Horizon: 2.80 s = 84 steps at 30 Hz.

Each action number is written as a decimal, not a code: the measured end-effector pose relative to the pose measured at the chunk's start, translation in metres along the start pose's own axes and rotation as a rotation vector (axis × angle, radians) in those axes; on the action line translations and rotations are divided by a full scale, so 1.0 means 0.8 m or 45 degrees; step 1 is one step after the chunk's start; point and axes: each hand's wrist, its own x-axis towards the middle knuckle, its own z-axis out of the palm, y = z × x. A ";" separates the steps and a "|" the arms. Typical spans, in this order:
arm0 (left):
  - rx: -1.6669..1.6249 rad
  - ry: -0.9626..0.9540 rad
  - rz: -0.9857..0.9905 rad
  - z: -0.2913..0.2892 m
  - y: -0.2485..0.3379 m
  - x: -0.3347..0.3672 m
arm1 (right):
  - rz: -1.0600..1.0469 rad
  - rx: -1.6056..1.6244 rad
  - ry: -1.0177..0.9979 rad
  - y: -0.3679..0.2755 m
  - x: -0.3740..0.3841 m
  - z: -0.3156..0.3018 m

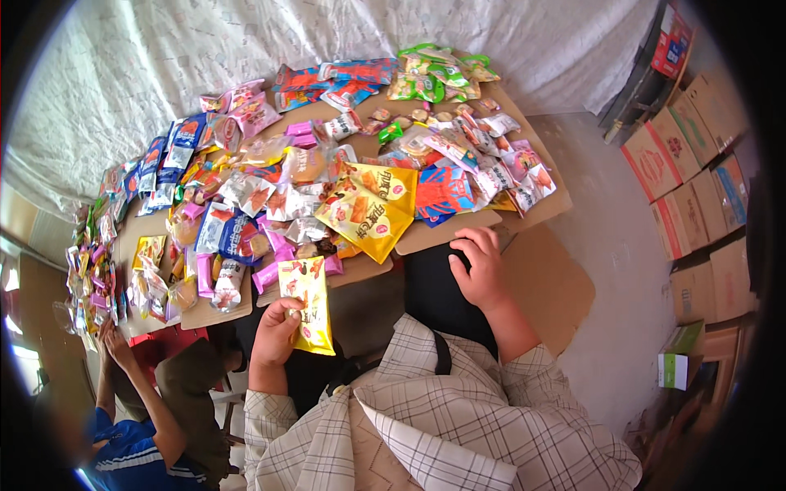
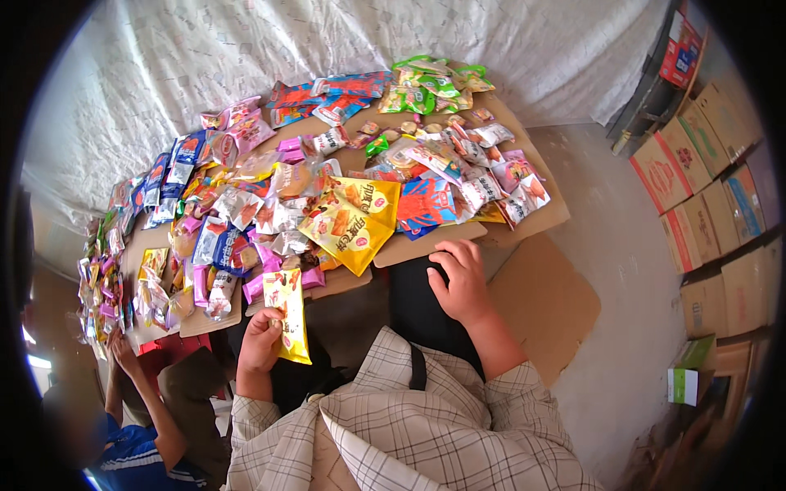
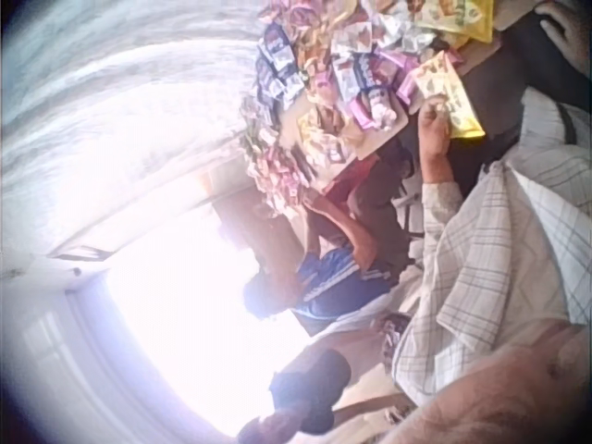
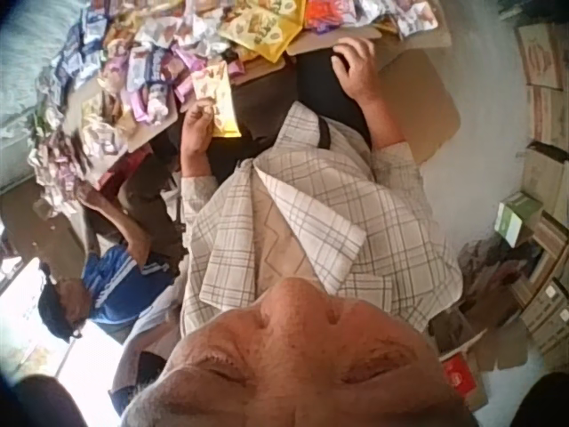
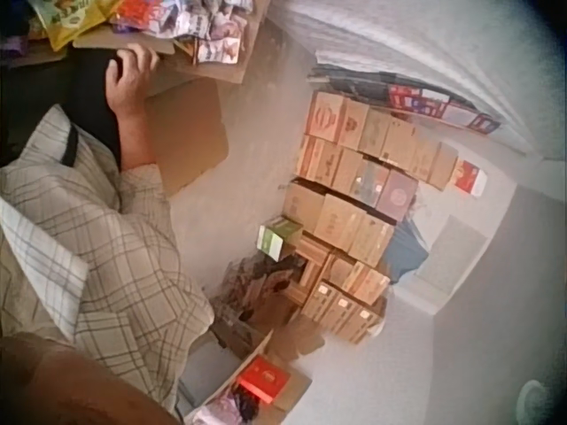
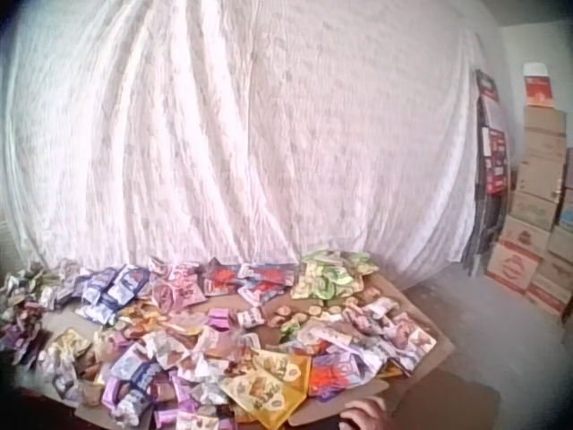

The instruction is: Sorting through a pile of packaged snack products on a table.

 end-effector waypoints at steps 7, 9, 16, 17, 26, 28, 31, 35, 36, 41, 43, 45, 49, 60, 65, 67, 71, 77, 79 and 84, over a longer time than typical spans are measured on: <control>0.013 0.021 -0.004 0.018 0.017 -0.001 | -0.024 0.059 0.019 0.007 -0.002 0.001; 0.153 0.024 0.005 0.038 0.035 0.006 | -0.025 0.067 0.026 0.008 -0.002 0.001; 0.322 -0.031 0.219 0.141 0.109 0.114 | -0.042 0.080 0.013 0.008 -0.003 -0.001; 0.302 0.076 0.261 0.153 0.111 0.123 | -0.028 0.077 0.015 0.008 -0.003 -0.002; 0.958 -0.964 -0.329 0.132 0.030 0.005 | -0.040 0.100 0.032 0.017 -0.006 0.001; 1.081 -1.029 -0.521 0.096 0.024 -0.023 | -0.046 0.069 0.039 0.020 -0.008 0.004; 0.179 -0.496 -0.318 0.033 0.010 -0.083 | -0.060 -0.012 0.006 0.022 -0.012 0.007; -0.567 -0.241 0.175 -0.075 -0.024 -0.161 | -0.075 -0.001 -0.030 0.025 -0.011 0.007; -0.701 -0.054 0.270 -0.107 -0.039 -0.181 | -0.071 0.005 -0.054 0.026 -0.011 0.006; 0.274 1.749 -0.184 -0.263 -0.172 -0.273 | -0.077 -0.016 -0.087 0.032 -0.014 0.004; 1.049 1.978 -0.282 -0.296 -0.253 -0.313 | -0.074 -0.007 -0.083 0.035 -0.015 0.005; 0.613 1.820 -0.215 -0.318 -0.326 -0.335 | -0.051 -0.006 -0.079 0.035 -0.015 0.007; 0.191 1.361 -0.302 -0.318 -0.411 -0.351 | -0.059 -0.048 -0.064 0.031 -0.011 0.009; 0.537 1.296 -0.094 -0.223 -0.136 -0.187 | -0.024 -0.006 0.017 0.005 0.000 0.001; 1.067 1.094 0.609 -0.059 -0.008 -0.108 | -0.044 -0.123 -0.017 -0.006 0.015 -0.009; 1.689 0.872 0.756 -0.007 0.012 -0.086 | -0.044 -0.114 -0.027 -0.004 0.028 -0.012; 2.340 0.575 0.722 0.040 0.017 -0.057 | -0.002 -0.140 0.183 0.026 0.083 -0.009; 2.228 0.659 0.756 0.028 0.013 -0.059 | 0.130 -0.388 0.099 0.100 0.172 0.013; 2.199 0.669 0.721 0.027 0.011 -0.059 | 0.161 -0.348 0.126 0.111 0.177 0.009; 2.210 0.670 0.708 0.028 0.012 -0.057 | 0.413 0.383 0.574 0.114 0.171 0.002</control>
